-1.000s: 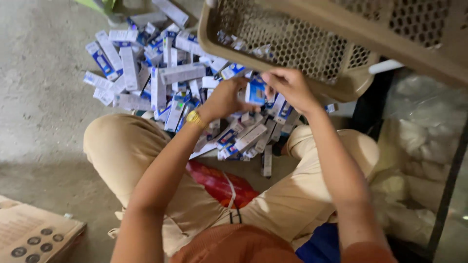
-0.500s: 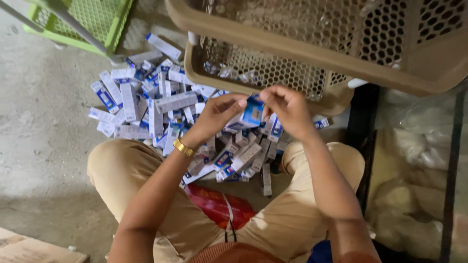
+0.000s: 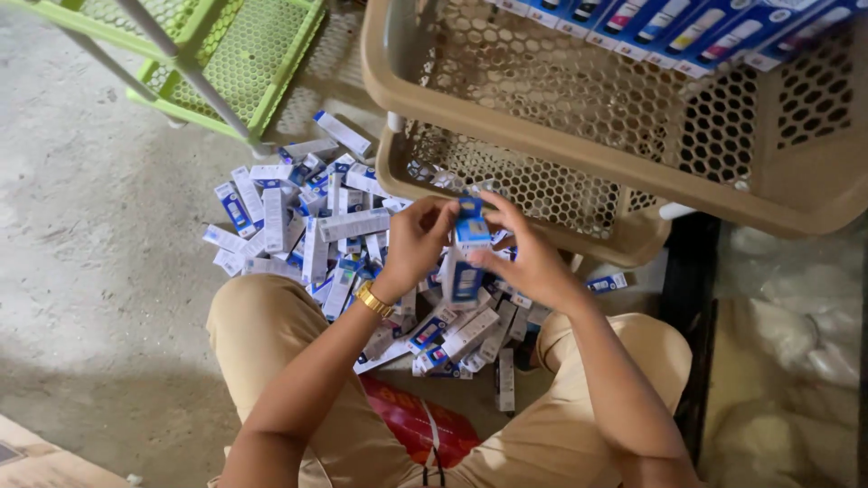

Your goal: Sorting and arranging boxes of printer ink cartridges into a shelf.

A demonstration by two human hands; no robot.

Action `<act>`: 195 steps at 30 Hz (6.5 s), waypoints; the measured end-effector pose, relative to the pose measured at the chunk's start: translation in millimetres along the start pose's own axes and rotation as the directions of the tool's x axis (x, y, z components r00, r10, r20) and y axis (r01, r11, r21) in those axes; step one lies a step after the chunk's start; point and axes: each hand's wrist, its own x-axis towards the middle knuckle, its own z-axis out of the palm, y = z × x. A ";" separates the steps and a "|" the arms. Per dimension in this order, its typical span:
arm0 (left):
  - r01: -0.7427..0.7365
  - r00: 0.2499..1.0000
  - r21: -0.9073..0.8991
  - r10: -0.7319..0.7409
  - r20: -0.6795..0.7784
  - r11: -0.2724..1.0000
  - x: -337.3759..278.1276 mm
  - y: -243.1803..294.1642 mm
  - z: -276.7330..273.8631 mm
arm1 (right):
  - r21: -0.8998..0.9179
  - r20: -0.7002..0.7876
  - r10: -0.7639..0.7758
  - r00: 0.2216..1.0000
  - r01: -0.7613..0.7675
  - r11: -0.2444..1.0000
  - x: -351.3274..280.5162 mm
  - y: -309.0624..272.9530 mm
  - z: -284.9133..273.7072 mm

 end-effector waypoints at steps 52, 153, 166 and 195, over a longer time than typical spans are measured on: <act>-0.755 0.486 0.650 0.594 0.640 -0.082 237.6 131.4 246.9 | -0.345 -0.846 -0.300 0.441 -0.024 0.938 110.5 136.9 -303.6; 0.065 0.955 0.416 -0.178 0.238 0.907 11.8 -248.0 -9.3 | -0.665 0.261 0.221 0.940 0.009 0.747 19.3 139.8 84.4; 0.243 0.938 -0.215 -0.173 0.301 0.946 10.7 -4.7 -24.8 | -0.368 0.142 -0.488 0.861 0.504 0.782 -27.3 16.3 47.5; 0.114 0.936 -0.166 -0.050 0.348 0.980 -6.6 -34.6 26.3 | 0.179 -0.262 -0.023 0.965 0.072 0.981 4.3 61.0 18.5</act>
